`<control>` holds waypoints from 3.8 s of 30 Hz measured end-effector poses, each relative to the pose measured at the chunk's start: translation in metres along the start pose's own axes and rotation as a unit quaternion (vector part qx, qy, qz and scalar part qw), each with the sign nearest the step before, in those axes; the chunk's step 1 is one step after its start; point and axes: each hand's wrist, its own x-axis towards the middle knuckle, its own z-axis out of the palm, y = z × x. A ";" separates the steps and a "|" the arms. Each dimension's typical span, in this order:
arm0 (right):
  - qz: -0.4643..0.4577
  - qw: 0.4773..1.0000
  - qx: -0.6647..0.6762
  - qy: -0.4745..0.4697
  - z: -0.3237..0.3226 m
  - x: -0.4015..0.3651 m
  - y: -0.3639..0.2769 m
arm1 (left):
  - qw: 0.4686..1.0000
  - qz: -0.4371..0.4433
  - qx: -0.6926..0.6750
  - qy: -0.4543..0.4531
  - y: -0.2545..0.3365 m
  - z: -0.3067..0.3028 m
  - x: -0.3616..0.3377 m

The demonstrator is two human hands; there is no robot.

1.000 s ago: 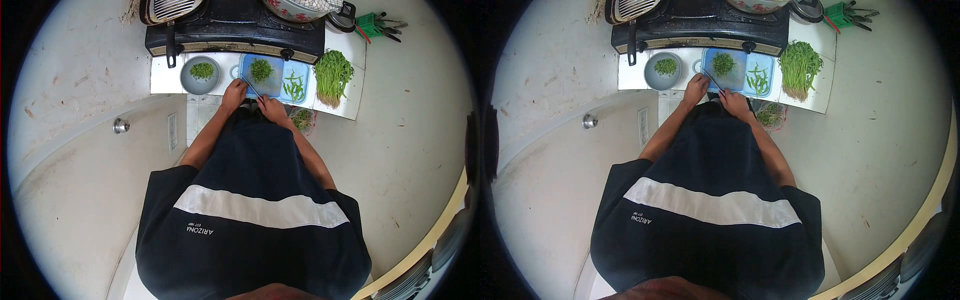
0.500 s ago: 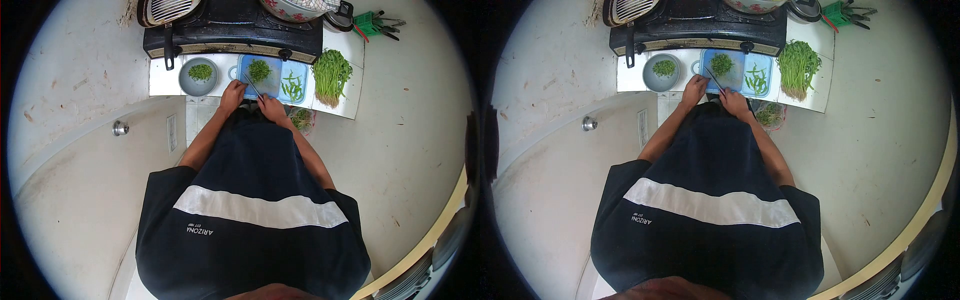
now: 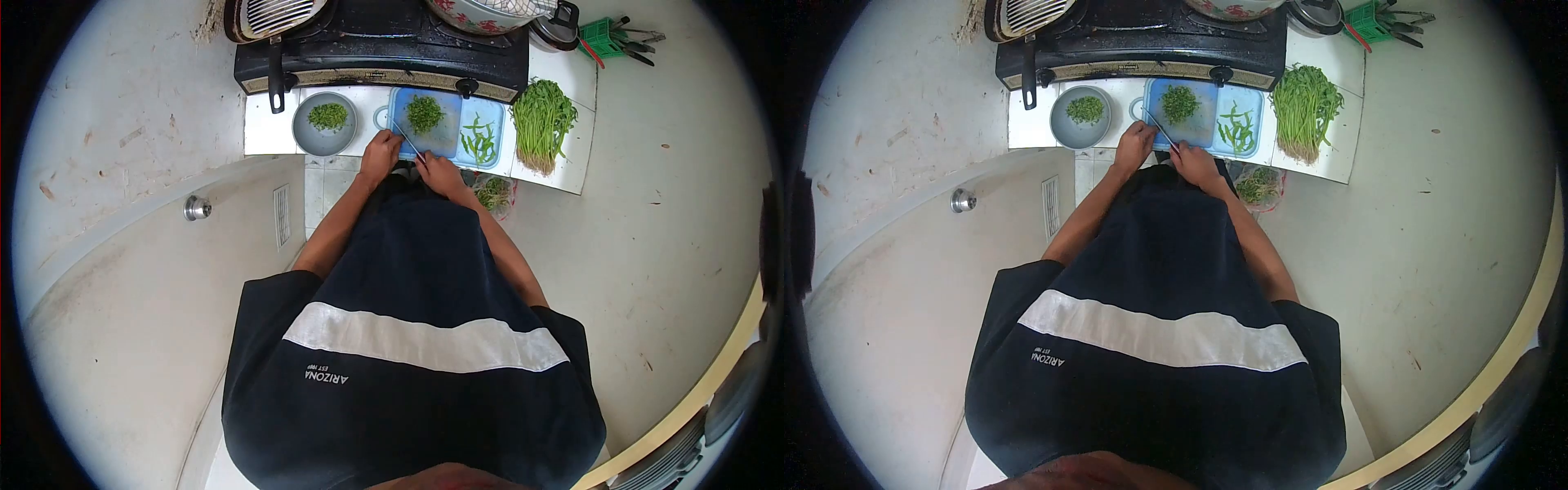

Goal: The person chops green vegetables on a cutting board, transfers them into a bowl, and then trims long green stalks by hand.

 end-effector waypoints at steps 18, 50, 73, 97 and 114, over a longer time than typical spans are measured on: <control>-0.037 0.999 0.019 0.002 -0.002 -0.009 0.010 | 1.000 0.003 0.015 -0.009 0.002 -0.003 0.001; -0.007 1.000 -0.001 -0.001 0.001 -0.001 -0.003 | 1.000 0.014 0.009 -0.015 0.004 -0.006 -0.003; -0.028 0.996 0.086 -0.020 -0.003 -0.007 0.005 | 1.000 0.014 -0.023 0.008 0.001 -0.007 -0.002; -0.023 0.997 0.073 -0.030 0.004 -0.005 0.009 | 0.998 -0.041 -0.040 0.010 0.009 -0.006 0.000; -0.026 0.997 0.066 -0.013 0.001 -0.011 0.014 | 0.992 -0.108 -0.042 0.046 0.008 -0.001 0.003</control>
